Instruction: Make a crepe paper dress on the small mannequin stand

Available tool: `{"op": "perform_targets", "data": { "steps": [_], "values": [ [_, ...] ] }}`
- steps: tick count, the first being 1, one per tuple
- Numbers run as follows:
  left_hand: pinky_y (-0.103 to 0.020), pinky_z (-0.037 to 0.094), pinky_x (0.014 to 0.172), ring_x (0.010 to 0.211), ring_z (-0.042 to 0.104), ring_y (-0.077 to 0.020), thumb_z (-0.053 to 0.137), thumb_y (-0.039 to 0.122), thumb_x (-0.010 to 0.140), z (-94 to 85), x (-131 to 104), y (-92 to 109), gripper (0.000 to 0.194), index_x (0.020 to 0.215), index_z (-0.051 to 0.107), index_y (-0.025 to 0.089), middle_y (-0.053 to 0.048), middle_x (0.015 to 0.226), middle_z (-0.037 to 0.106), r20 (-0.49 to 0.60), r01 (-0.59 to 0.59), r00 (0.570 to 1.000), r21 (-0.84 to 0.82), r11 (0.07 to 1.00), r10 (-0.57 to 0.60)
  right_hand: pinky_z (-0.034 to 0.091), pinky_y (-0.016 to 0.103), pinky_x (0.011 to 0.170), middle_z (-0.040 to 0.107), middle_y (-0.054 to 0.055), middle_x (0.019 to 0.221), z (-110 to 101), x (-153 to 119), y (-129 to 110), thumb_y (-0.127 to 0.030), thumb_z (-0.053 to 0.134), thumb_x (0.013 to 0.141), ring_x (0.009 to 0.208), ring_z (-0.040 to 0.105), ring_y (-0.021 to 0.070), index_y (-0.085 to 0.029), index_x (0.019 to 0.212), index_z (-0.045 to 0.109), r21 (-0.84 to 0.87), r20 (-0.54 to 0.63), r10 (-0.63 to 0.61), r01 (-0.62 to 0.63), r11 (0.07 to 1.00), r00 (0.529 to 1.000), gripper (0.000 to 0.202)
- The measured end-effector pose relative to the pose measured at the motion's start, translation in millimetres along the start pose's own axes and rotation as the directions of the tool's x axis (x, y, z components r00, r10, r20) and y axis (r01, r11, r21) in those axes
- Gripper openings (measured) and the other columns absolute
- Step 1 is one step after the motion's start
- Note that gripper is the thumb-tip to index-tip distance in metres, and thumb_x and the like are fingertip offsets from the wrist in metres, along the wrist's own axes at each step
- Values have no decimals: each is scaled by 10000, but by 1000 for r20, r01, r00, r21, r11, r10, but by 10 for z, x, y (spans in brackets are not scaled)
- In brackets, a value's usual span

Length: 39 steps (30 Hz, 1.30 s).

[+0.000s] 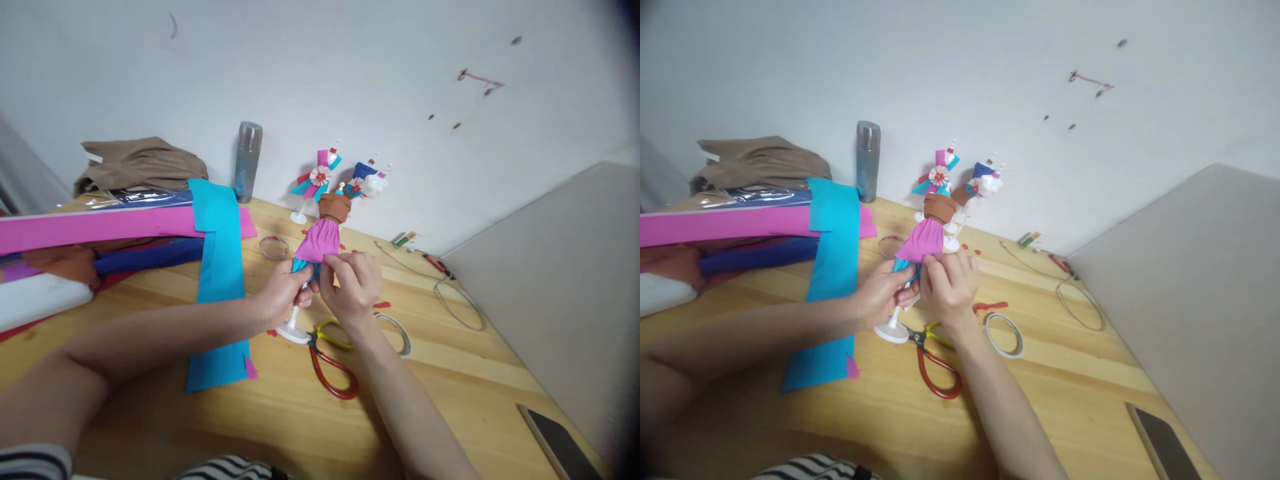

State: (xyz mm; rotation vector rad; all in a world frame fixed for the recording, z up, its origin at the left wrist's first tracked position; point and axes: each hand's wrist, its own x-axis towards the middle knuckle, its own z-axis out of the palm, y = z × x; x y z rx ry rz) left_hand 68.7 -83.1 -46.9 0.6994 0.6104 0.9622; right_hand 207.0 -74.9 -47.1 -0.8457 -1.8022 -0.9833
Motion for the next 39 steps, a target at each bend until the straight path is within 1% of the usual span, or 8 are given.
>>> {"op": "perform_targets", "data": {
  "steps": [10,17,21,23,27,31,33,39],
  "values": [
    [-163,255,383,354,322,-30,667,271,863,-114,151,-50,264,758,443,180,86,515,412,74,-13,997,-69,998,18,393,327,608,644,23,691,-39,23,-2,-133,613,833,635,569,163,-216,885,643,193,59,-62,49,980,996,103],
    [-153,279,392,363,358,-29,640,236,880,-215,224,6,203,761,495,160,44,531,514,149,-14,989,-43,999,20,464,327,611,645,50,755,-83,33,52,-121,585,830,679,584,187,-205,951,659,291,0,108,-103,951,994,165],
    [-161,312,404,373,392,-33,668,275,865,-302,271,19,237,744,501,157,27,562,552,200,5,980,-14,1000,-2,420,324,589,623,38,673,-102,63,106,-177,601,844,625,556,171,-195,737,648,335,154,30,-81,939,988,118],
    [-166,329,407,387,421,-41,673,290,859,-350,301,34,236,751,512,156,10,599,589,239,27,971,-7,1000,-25,400,310,568,567,13,597,-123,76,148,-186,571,869,572,521,149,-199,626,582,379,182,136,-197,904,974,243],
    [-181,352,405,402,461,-61,672,304,856,-409,326,68,221,770,533,155,-6,640,618,350,98,932,15,995,-97,437,299,591,603,9,628,-108,54,271,-306,568,894,610,563,153,-203,665,613,438,250,567,-614,657,785,255],
    [-194,369,404,408,488,-72,719,353,820,-403,288,48,262,816,550,152,-6,653,625,432,142,887,81,987,-163,507,327,645,708,58,861,-12,6,338,-582,585,831,783,653,201,-216,949,679,563,612,616,-820,102,496,396],
    [-199,383,413,418,500,-75,752,378,786,-389,263,16,305,834,550,155,-5,662,630,424,155,886,112,982,-188,522,346,663,710,64,901,16,6,312,-668,591,786,799,657,212,-222,966,663,561,722,527,-826,-63,450,487],
    [-196,396,442,446,516,-71,804,379,718,-343,209,-62,369,849,555,140,-15,677,638,393,155,895,171,973,-211,495,316,595,659,17,673,1,80,196,-525,800,631,600,586,169,-202,726,648,503,784,536,-826,-254,313,370]
  ]
}}
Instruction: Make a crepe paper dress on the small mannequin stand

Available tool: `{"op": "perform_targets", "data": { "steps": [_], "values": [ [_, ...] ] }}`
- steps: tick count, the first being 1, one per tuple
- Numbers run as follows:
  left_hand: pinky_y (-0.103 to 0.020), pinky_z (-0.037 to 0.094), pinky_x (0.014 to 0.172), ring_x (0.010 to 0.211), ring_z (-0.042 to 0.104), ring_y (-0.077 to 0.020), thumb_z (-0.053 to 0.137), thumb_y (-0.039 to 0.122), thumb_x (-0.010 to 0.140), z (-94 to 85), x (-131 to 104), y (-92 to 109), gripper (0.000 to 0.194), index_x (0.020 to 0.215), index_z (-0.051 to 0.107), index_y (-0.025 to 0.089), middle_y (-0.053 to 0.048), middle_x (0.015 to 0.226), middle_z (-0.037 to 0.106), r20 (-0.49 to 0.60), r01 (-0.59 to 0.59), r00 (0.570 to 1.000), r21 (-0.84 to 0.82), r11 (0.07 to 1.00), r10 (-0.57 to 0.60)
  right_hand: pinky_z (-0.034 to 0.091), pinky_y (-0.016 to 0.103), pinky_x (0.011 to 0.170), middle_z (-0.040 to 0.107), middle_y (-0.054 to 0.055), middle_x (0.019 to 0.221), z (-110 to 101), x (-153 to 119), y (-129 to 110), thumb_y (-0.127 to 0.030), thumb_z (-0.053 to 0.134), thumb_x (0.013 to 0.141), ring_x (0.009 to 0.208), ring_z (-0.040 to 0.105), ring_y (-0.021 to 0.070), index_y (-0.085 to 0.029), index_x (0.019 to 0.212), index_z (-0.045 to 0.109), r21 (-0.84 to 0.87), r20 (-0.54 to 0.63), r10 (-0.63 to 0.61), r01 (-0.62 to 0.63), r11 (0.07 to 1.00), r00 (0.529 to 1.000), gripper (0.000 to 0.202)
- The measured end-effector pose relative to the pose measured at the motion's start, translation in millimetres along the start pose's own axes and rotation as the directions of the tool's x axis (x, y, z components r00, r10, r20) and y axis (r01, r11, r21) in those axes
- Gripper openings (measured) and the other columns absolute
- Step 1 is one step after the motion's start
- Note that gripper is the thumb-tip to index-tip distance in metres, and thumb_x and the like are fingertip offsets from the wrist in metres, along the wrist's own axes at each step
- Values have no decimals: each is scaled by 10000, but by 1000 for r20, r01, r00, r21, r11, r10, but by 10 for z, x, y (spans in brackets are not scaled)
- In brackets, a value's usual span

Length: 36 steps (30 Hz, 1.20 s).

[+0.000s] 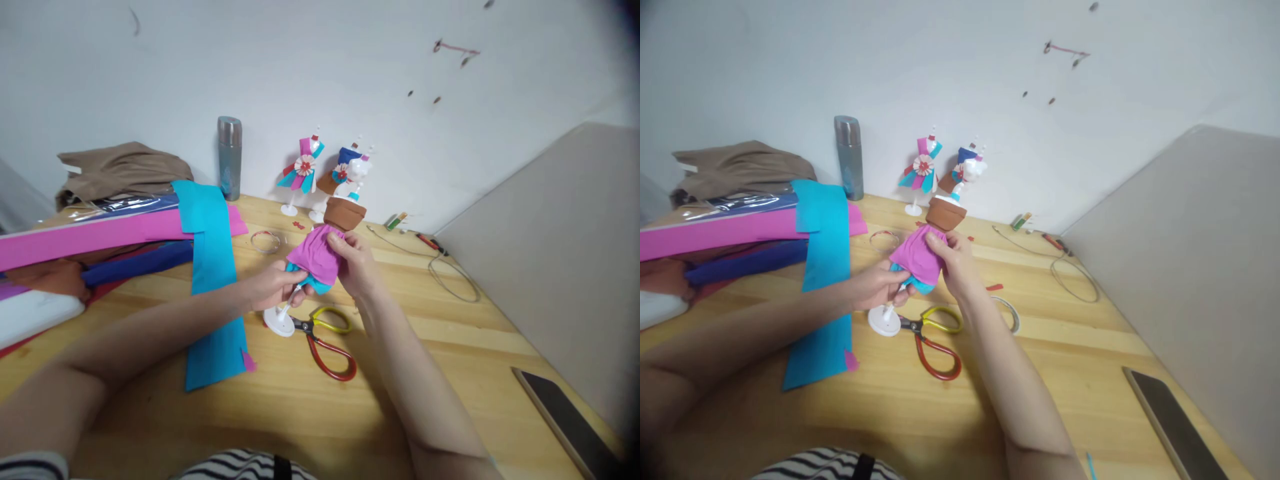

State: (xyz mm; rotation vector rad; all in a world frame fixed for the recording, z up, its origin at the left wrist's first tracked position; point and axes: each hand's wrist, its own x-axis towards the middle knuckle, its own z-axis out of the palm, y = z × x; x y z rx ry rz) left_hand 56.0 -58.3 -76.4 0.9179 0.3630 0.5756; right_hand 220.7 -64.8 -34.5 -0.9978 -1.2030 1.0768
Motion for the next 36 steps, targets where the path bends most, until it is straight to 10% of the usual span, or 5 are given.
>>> {"op": "perform_targets", "data": {
  "steps": [8,18,25,31,36],
  "values": [
    [-170,351,417,444,486,-61,759,349,763,0,25,-40,309,819,527,152,19,622,577,-80,-6,997,17,1000,8,464,289,618,623,-2,667,-30,-17,-63,-551,789,643,615,551,146,-194,721,644,-52,-61,-31,28,998,998,393],
    [-222,379,466,439,489,-98,625,273,861,-100,-25,41,193,764,511,152,2,569,554,115,172,980,-83,982,-162,476,292,682,640,-4,746,-67,-56,-66,-525,742,721,691,570,161,-225,796,668,46,86,23,-27,999,996,318],
    [-237,461,570,626,621,-137,448,236,975,-21,-6,-11,148,987,569,151,-26,750,632,-28,62,997,-114,992,-65,369,249,536,521,-40,670,-16,-21,-21,-568,752,702,571,464,111,-205,755,575,-49,-87,-39,35,998,995,408],
    [-262,515,578,708,662,-172,431,587,950,16,18,-47,441,1083,578,193,-59,874,646,-71,58,996,-48,997,-61,409,275,606,524,-25,749,18,24,44,-616,722,697,667,510,143,-220,793,510,-212,-256,-107,52,976,961,459],
    [-253,515,547,669,669,-171,658,583,818,191,-68,-14,471,1050,584,180,-57,837,668,-242,130,966,149,980,-91,341,302,594,447,-29,643,42,48,76,-703,631,696,628,426,157,-233,674,445,-550,-241,-134,-22,835,961,506]
  ]
}}
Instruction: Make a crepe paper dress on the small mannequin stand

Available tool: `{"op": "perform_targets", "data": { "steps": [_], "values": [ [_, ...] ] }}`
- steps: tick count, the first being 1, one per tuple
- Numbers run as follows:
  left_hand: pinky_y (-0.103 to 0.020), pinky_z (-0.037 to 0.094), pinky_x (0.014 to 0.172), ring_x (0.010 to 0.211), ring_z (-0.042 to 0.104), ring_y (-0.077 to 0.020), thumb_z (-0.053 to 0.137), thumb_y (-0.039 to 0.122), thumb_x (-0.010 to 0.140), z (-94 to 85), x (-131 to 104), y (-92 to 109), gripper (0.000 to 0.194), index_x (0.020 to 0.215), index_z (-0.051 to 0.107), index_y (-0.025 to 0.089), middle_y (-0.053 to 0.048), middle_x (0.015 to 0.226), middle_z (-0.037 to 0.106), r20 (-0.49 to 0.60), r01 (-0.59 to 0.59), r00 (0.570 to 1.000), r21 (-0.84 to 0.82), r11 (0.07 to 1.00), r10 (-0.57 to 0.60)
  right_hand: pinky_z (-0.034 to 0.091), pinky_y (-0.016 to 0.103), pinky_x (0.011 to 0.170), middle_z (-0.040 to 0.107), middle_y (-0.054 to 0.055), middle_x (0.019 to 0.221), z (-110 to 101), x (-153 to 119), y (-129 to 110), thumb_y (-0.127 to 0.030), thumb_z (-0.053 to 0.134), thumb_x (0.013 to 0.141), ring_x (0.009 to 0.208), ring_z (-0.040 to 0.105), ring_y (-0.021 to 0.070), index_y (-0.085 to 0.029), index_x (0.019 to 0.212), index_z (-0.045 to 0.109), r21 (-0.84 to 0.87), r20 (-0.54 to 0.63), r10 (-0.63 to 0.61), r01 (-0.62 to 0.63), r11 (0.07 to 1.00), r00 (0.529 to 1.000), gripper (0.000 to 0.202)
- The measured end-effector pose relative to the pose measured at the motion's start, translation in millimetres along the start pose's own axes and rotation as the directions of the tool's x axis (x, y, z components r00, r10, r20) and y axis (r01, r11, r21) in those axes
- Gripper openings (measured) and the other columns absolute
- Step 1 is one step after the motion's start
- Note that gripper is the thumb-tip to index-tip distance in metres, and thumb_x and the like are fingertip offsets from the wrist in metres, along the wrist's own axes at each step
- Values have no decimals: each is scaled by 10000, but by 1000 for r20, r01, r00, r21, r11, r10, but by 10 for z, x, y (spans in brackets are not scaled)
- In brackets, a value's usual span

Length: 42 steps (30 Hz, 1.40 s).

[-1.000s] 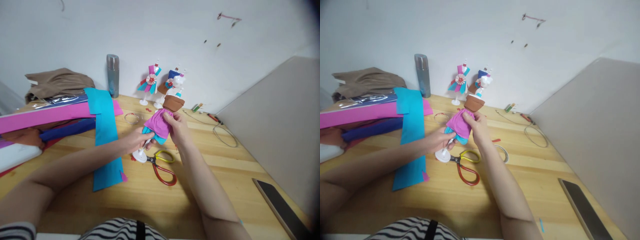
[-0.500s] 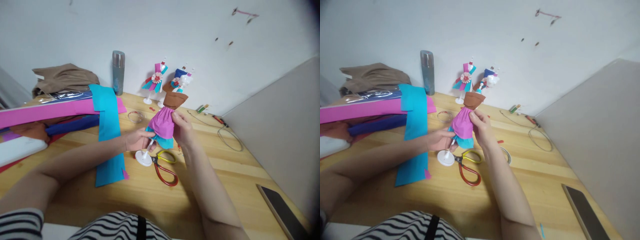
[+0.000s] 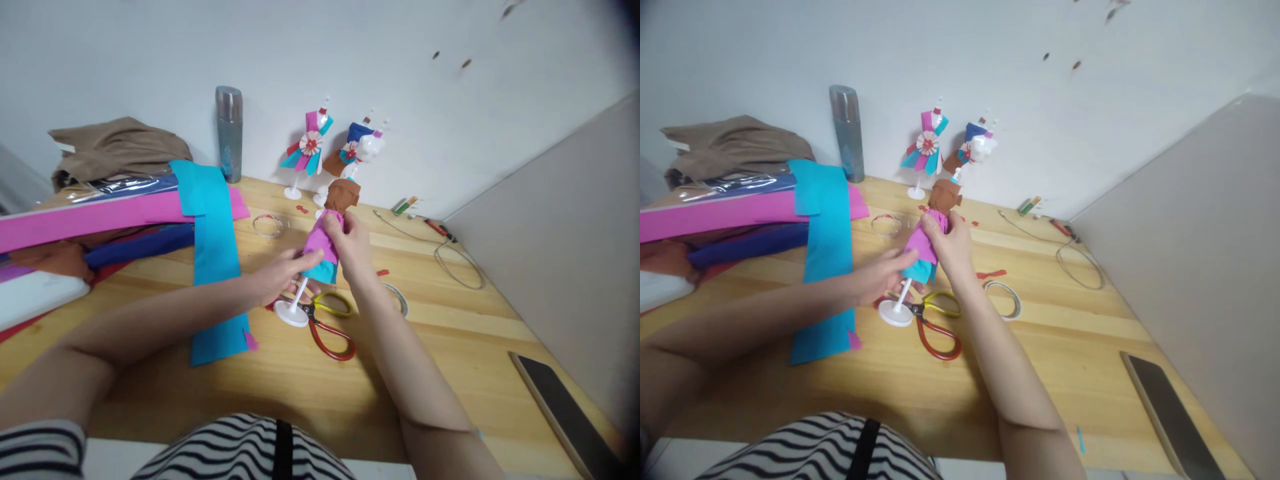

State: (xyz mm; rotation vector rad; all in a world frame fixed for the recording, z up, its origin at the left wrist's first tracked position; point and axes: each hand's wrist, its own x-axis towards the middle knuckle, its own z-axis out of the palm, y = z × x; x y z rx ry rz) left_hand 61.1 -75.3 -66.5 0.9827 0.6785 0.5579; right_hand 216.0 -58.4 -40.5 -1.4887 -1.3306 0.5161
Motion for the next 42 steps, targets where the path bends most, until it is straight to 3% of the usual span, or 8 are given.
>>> {"op": "perform_targets", "data": {
  "steps": [5,10,15,19,23,30,37,42],
  "values": [
    [-186,313,382,351,436,-93,607,335,860,103,-65,50,179,844,519,181,19,481,543,-169,121,981,118,986,-100,310,289,564,418,-34,630,-27,-9,-4,-763,595,690,597,399,140,-230,651,444,49,145,2,-9,999,989,556],
    [-176,201,363,333,322,-56,532,239,792,36,-4,8,100,734,474,184,48,456,443,-17,-9,1000,-47,999,8,289,260,448,435,-62,576,-61,-30,-10,-652,721,660,477,375,102,-230,707,506,416,398,91,-268,869,913,476],
    [-208,267,378,353,352,-86,509,297,749,-88,61,-40,143,733,535,157,-4,463,495,228,75,972,-70,995,-57,264,263,396,448,-73,504,-53,-28,-9,-576,798,619,409,349,87,-225,665,539,462,333,75,-232,856,940,438],
    [-254,426,491,535,568,-157,516,291,705,-154,88,-11,183,770,580,133,-82,639,624,287,118,956,-179,977,-63,403,263,503,578,-34,650,-64,-12,-14,-514,806,631,556,505,117,-208,753,619,468,216,49,-148,871,975,378],
    [-327,513,622,744,670,-238,512,453,843,-143,51,28,371,915,641,113,-129,820,692,312,129,949,-224,966,-54,504,316,675,673,15,836,-82,-5,-31,-472,789,646,751,631,180,-207,868,633,434,155,36,-101,896,987,379],
    [-294,509,589,608,663,-185,774,456,740,-56,63,-99,394,924,636,136,-51,701,672,60,-56,997,-32,998,57,536,369,789,708,55,943,-65,2,-33,-476,790,625,854,656,223,-208,919,624,414,160,50,-113,903,986,431],
    [-228,371,461,405,489,-100,608,504,871,-41,68,-126,443,662,652,116,-31,472,566,-12,-76,997,38,996,77,504,296,643,651,2,784,-101,7,1,-572,750,674,699,613,160,-204,853,632,469,226,22,-129,874,974,425],
    [-207,261,407,387,447,-75,589,442,900,-83,88,-50,401,667,652,121,-14,487,558,-56,-162,985,42,986,164,448,266,574,641,6,700,-338,105,-14,-557,666,738,626,613,152,-184,803,625,59,168,52,-63,996,984,381]
  ]
}}
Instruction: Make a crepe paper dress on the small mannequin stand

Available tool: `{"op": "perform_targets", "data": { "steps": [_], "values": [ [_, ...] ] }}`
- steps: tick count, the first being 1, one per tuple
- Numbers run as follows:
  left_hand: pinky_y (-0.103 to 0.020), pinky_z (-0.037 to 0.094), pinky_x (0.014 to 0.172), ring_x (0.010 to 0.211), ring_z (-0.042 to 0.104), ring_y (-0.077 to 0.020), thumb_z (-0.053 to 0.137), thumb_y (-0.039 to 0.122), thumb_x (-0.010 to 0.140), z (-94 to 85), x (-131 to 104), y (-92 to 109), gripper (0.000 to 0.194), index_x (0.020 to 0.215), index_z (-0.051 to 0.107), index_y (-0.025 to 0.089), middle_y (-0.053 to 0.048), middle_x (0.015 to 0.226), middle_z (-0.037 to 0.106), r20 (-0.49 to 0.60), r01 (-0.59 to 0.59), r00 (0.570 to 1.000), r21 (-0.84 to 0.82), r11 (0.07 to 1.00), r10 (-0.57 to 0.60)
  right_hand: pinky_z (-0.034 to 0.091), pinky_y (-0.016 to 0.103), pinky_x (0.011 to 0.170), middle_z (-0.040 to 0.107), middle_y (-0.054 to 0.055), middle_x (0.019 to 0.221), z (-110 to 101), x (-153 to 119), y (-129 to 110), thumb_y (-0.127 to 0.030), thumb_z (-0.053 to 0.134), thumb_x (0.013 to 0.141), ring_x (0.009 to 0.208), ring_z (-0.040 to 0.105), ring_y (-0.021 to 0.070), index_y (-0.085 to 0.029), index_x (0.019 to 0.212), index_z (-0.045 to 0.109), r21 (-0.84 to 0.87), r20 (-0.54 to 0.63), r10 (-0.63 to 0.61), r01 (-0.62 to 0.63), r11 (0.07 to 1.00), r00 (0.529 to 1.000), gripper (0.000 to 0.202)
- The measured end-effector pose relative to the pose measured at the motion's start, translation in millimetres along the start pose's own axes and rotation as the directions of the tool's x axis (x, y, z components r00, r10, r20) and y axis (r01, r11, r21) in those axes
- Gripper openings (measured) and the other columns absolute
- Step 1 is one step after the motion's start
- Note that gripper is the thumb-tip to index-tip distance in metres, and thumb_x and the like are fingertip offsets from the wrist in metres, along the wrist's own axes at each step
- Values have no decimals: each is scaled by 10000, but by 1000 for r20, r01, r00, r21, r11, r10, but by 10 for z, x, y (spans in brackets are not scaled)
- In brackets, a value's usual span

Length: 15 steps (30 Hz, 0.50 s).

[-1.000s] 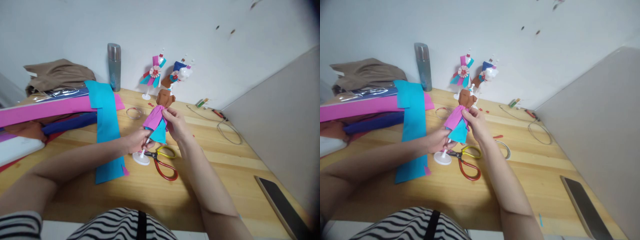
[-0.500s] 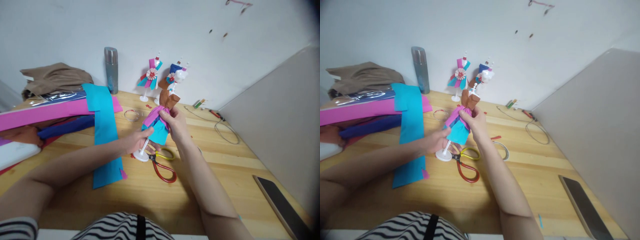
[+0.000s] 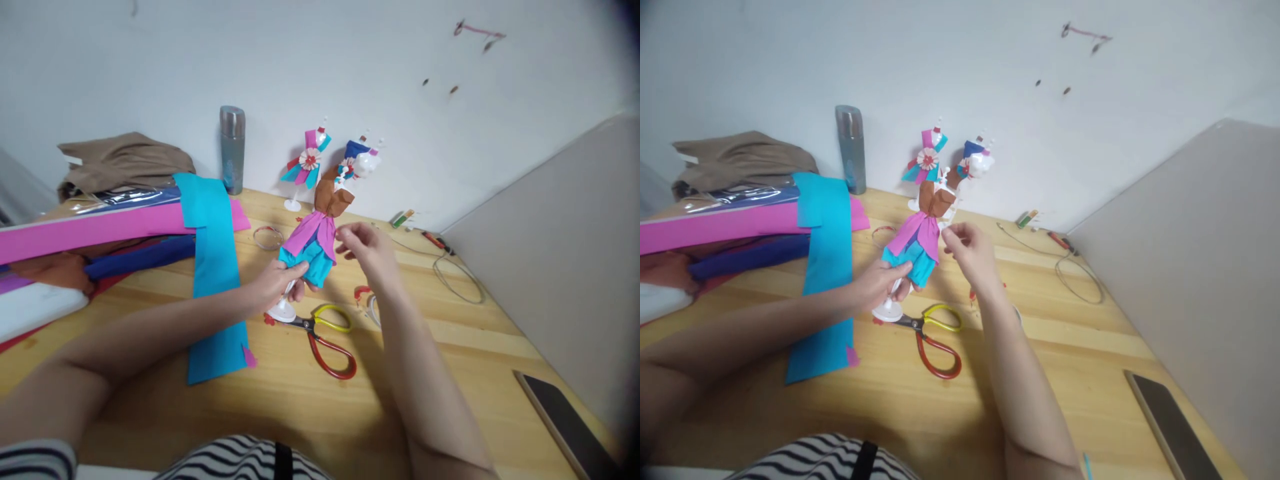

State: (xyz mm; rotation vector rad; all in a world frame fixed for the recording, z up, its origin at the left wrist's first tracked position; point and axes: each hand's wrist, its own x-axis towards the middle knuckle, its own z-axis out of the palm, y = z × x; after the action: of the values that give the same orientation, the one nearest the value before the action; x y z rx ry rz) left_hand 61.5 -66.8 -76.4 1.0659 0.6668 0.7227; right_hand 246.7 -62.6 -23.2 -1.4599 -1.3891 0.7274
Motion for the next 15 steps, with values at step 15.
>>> {"op": "perform_targets", "data": {
  "steps": [15],
  "values": [
    [-208,328,418,387,459,-87,575,345,922,-85,0,174,348,652,605,129,-5,473,549,-112,34,993,-106,994,-46,544,451,914,623,180,1303,-69,-1116,294,-70,495,806,1127,641,299,-199,1404,505,-600,669,87,467,649,738,612]
  ]
}}
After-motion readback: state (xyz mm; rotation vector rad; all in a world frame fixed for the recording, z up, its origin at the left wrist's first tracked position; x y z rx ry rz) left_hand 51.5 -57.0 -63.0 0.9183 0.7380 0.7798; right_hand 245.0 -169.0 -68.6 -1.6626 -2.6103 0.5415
